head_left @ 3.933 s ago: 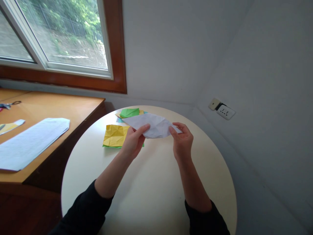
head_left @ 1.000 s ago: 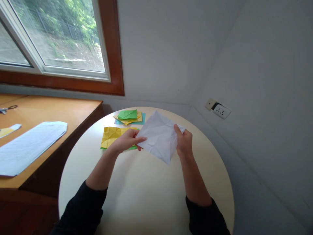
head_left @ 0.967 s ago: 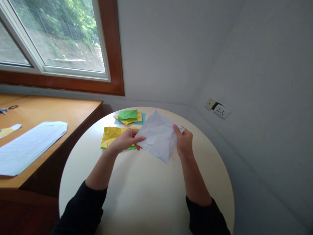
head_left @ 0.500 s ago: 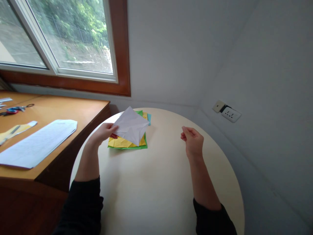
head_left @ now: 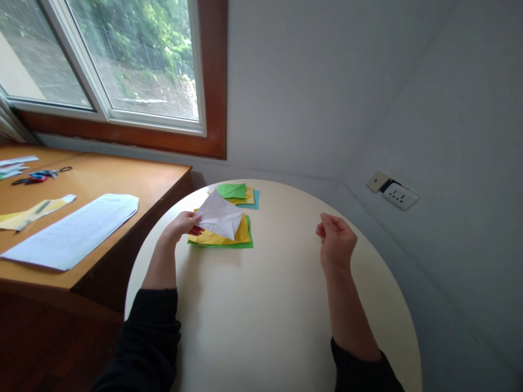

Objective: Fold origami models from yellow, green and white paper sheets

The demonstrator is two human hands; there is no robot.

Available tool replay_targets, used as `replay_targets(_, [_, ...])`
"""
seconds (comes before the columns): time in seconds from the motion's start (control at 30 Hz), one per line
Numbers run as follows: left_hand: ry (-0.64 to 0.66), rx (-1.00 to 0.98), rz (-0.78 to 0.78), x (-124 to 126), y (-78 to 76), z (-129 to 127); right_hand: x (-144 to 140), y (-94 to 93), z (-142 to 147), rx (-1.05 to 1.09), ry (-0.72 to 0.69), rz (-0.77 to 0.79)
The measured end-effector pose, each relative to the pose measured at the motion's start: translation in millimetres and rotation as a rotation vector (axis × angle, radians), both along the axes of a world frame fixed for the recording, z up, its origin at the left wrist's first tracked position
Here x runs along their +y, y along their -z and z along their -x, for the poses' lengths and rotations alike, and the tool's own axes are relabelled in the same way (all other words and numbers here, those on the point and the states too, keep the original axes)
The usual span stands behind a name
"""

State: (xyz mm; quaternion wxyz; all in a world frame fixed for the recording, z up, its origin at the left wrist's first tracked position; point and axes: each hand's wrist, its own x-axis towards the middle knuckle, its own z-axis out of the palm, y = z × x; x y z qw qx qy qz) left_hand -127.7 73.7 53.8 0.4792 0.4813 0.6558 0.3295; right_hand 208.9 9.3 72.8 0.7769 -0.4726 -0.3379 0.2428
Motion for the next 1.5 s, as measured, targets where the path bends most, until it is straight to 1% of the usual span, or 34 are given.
replay_targets(0.13, [0.006, -0.004, 0.000, 2.4, 5.7, 0.9, -0.3, -0.3, 0.2, -0.010, 0.014, -0.013])
replay_targets(0.23, [0.027, -0.003, 0.013, 2.8, 7.0, -0.9, -0.3, -1.1, 0.1, -0.021, 0.034, -0.027])
replay_targets(0.33, [0.027, 0.009, 0.026, 2.5, 6.2, -1.8, 0.0, -1.7, -0.3, -0.028, 0.051, -0.038])
replay_targets(0.5, [0.038, 0.021, 0.001, 0.8, 2.8, -0.4, -0.1, -2.5, 0.2, -0.026, 0.065, -0.056])
replay_targets(0.63, [0.034, 0.079, -0.010, -1.4, -1.7, 0.4, -0.2, -3.1, 0.5, -0.014, 0.067, -0.069])
replay_targets(0.8, [-0.005, 0.203, -0.088, -0.8, -6.0, 5.4, -0.3, -3.3, -0.4, -0.027, 0.082, -0.066])
replay_targets(0.87, [-0.014, 0.297, -0.119, 0.5, -7.5, 9.5, -0.7, -3.2, -0.5, -0.023, 0.082, -0.069])
replay_targets(1.0, [-0.027, 0.545, -0.156, 1.1, -12.8, 17.5, -1.6, -3.2, -0.3, -0.049, 0.084, -0.067])
replay_targets(1.1, [-0.051, 0.668, -0.234, -3.5, -22.2, 17.1, -1.7, -4.4, 0.4, -0.072, 0.086, -0.057])
replay_targets(1.17, [-0.061, 0.652, -0.319, -9.4, -31.8, 10.9, -1.7, -5.5, 1.4, -0.070, 0.078, -0.051])
replay_targets(1.2, [-0.058, 0.636, -0.387, -12.9, -37.3, 5.9, -2.1, -5.9, 1.9, -0.070, 0.068, -0.049])
replay_targets(1.3, [-0.073, 0.601, -0.580, -25.1, -51.7, -16.3, -6.3, -4.3, 2.8, -0.135, 0.021, -0.017])
replay_targets(1.33, [-0.042, 0.595, -0.653, -29.8, -54.2, -25.3, -9.0, -2.5, 2.6, -0.198, -0.001, 0.005])
replay_targets(1.4, [0.082, 0.616, -0.808, -40.0, -53.2, -44.0, -16.6, 3.6, 1.1, -0.404, -0.055, 0.059])
replay_targets(1.43, [0.193, 0.630, -0.858, -45.8, -49.2, -53.0, -21.2, 7.7, -0.1, -0.546, -0.088, 0.078])
replay_targets(1.5, [0.396, 0.712, -0.903, -58.3, -34.6, -68.5, -31.7, 17.3, -2.3, -0.860, -0.144, 0.099])
